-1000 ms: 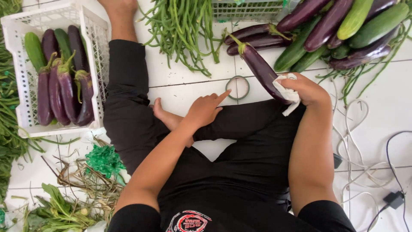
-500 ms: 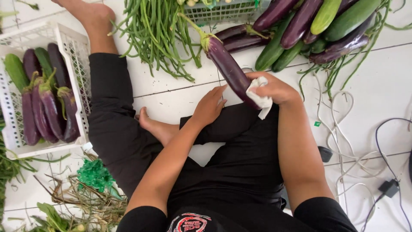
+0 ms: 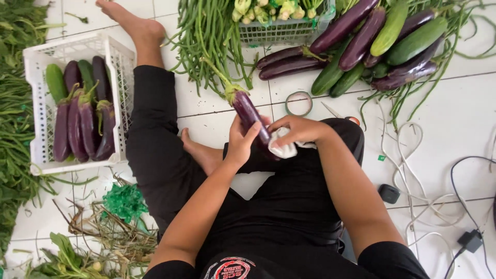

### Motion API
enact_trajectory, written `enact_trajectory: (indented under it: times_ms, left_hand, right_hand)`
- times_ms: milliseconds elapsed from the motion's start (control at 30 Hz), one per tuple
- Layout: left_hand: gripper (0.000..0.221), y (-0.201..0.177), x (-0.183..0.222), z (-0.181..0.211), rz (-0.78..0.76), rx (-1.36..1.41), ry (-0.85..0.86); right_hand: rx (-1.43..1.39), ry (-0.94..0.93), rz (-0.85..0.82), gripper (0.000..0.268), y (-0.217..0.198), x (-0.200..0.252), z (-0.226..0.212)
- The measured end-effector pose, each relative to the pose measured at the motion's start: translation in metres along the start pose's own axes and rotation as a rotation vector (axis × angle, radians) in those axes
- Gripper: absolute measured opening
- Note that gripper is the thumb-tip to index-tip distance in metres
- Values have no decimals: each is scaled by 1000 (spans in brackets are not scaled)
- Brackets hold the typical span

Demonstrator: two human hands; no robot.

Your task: A person sits on the floor cleaning eggplants by wiping them with a cloth and placing them into a white plastic crate.

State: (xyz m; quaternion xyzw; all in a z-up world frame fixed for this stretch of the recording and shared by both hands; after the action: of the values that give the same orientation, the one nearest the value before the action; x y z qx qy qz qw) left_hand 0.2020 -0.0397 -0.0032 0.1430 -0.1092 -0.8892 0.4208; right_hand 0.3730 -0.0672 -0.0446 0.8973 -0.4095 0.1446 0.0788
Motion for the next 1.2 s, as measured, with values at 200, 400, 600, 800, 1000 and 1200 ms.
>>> enact_trajectory:
  times_ms: [200, 400, 600, 800, 1000, 1200]
  left_hand:
    - [32, -17, 37, 47, 214, -18, -91]
    - [29, -35, 84, 95, 406, -97, -45]
    - [25, -24, 128, 137, 381, -112, -46]
    - [29, 6, 144, 182, 254, -206, 60]
    - [26, 28, 150, 191, 136, -153, 78]
    - [30, 31, 163, 190, 119, -182, 81]
  right_hand:
    - [-47, 143, 235, 45, 14, 4, 9]
    - [-299, 175, 677, 69, -3, 21, 47]
    - [-376, -146, 873, 59, 26, 49, -25]
    - [-227, -239, 811, 44, 11, 40, 23]
    - [-63, -249, 808, 41, 31, 46, -12]
    - [8, -314, 744, 41, 58, 59, -56]
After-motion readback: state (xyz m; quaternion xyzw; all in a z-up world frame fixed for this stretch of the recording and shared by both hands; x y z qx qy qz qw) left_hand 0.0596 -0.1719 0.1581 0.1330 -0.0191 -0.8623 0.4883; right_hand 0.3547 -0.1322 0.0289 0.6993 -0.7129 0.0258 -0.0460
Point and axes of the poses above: each hand's wrist, its own x-axis away from the middle knuckle, its own y-axis out of the palm, z = x × y, the point moved 6 cm from there along -x, towards the middle knuckle, and after that the axes turned 12 degrees about -z, right-handed, at the moved point
